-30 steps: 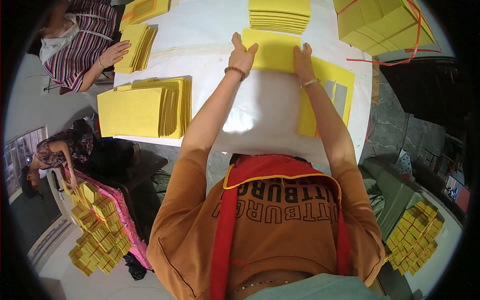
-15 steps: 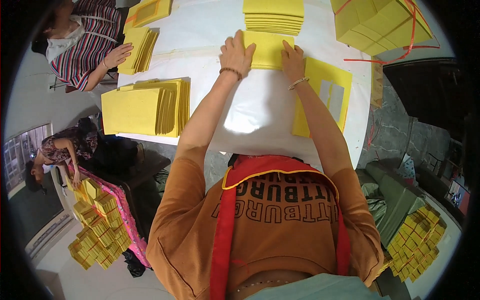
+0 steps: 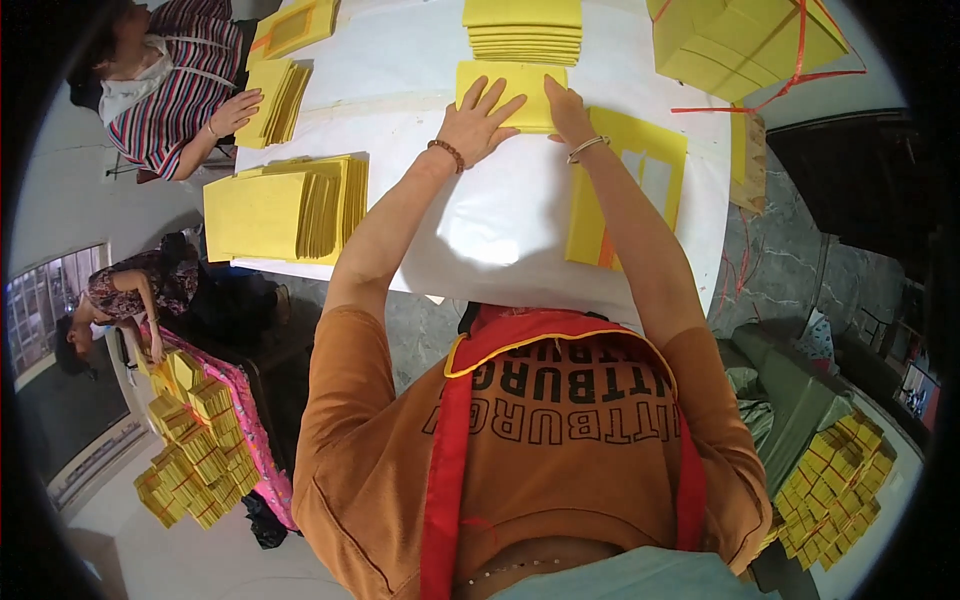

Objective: Organizing and stacking sheets of joss paper on a table.

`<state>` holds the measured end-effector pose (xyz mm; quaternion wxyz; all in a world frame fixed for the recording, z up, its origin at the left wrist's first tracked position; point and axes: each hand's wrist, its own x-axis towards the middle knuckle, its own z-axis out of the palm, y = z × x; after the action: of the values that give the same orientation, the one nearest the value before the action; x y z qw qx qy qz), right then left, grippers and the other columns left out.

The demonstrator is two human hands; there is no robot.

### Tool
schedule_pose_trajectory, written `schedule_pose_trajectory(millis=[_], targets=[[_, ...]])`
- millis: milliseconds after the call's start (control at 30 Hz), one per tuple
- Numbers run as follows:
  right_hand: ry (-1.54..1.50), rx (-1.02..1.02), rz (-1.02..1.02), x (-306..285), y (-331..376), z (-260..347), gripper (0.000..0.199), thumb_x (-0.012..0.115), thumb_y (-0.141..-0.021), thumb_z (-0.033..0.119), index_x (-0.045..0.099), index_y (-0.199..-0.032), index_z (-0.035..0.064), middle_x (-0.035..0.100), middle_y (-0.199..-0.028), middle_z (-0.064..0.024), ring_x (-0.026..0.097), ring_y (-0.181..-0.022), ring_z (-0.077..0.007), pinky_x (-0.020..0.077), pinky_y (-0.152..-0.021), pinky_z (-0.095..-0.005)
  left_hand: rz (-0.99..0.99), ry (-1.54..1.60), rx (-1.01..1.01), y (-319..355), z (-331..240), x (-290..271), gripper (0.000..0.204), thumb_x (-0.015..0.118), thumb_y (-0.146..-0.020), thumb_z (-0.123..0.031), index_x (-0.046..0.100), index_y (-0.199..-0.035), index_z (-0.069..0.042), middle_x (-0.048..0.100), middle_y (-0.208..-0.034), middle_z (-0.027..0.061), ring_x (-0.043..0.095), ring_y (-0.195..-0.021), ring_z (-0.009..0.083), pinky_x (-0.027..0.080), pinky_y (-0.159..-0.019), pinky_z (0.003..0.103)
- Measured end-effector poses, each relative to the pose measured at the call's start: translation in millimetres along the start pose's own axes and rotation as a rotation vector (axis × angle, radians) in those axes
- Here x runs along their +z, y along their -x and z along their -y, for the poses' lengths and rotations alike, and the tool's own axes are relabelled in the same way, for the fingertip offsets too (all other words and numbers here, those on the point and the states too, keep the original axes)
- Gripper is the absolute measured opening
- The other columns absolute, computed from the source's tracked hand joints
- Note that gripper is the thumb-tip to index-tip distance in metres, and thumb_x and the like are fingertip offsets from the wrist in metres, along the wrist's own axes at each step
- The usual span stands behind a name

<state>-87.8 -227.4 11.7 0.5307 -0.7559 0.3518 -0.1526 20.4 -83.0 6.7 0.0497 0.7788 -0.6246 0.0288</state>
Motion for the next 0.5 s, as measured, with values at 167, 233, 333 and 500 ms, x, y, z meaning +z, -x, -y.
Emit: schedule_pose_trajectory(millis=[167,233,333,500], targets=[[-0.45,0.46,0.115,-18.5,-1.6,7.5,0.074,0.037,-0.077,0.065,0.044,-0.126,0.01,0.042,-0.129,-0.0093,0.043,-0.112,-0.0285,0.0443,-0.079,-0.047,-0.023,-0.003,-0.013,-10.4,-6.9,-5.6,0.05,0.048,-0.086,-0.043,0.036,-0.132,-0.029,0.035,-0.136,0.0083,0.031,-0.126,0.0305,0.046,-0.083,0.049],[-0.462,0.478,0.11,-14.1,1.1,13.8,0.068,0.041,-0.078,0.059,0.044,-0.126,0.0113,0.04,-0.13,-0.0106,0.043,-0.113,-0.0299,0.0443,-0.081,-0.0456,-0.055,0.012,0.001,-6.3,-0.9,-4.6,0.049,0.05,-0.085,-0.043,0.039,-0.13,-0.028,0.039,-0.133,0.0085,0.035,-0.123,0.0304,0.047,-0.083,0.046],[-0.286,0.239,0.113,-11.4,-2.9,-9.9,0.06,0.049,-0.079,0.047,0.044,-0.127,0.0122,0.037,-0.132,-0.0153,0.042,-0.112,-0.0336,0.0428,-0.085,-0.0438,-0.101,-0.024,0.036,-8.2,-4.0,-6.1,0.048,0.051,-0.084,-0.043,0.042,-0.128,-0.027,0.042,-0.131,0.0088,0.039,-0.12,0.03,0.048,-0.082,0.044],[-0.019,0.021,-0.012,2.8,-0.2,-25.8,0.054,0.056,-0.077,0.029,0.045,-0.126,0.0088,0.038,-0.128,-0.025,0.039,-0.109,-0.0398,0.0361,-0.095,-0.0424,-0.109,0.063,0.058,-7.1,-2.2,-7.4,0.05,0.053,-0.083,-0.042,0.042,-0.128,-0.026,0.042,-0.131,0.0096,0.039,-0.119,0.0308,0.046,-0.084,0.044]])
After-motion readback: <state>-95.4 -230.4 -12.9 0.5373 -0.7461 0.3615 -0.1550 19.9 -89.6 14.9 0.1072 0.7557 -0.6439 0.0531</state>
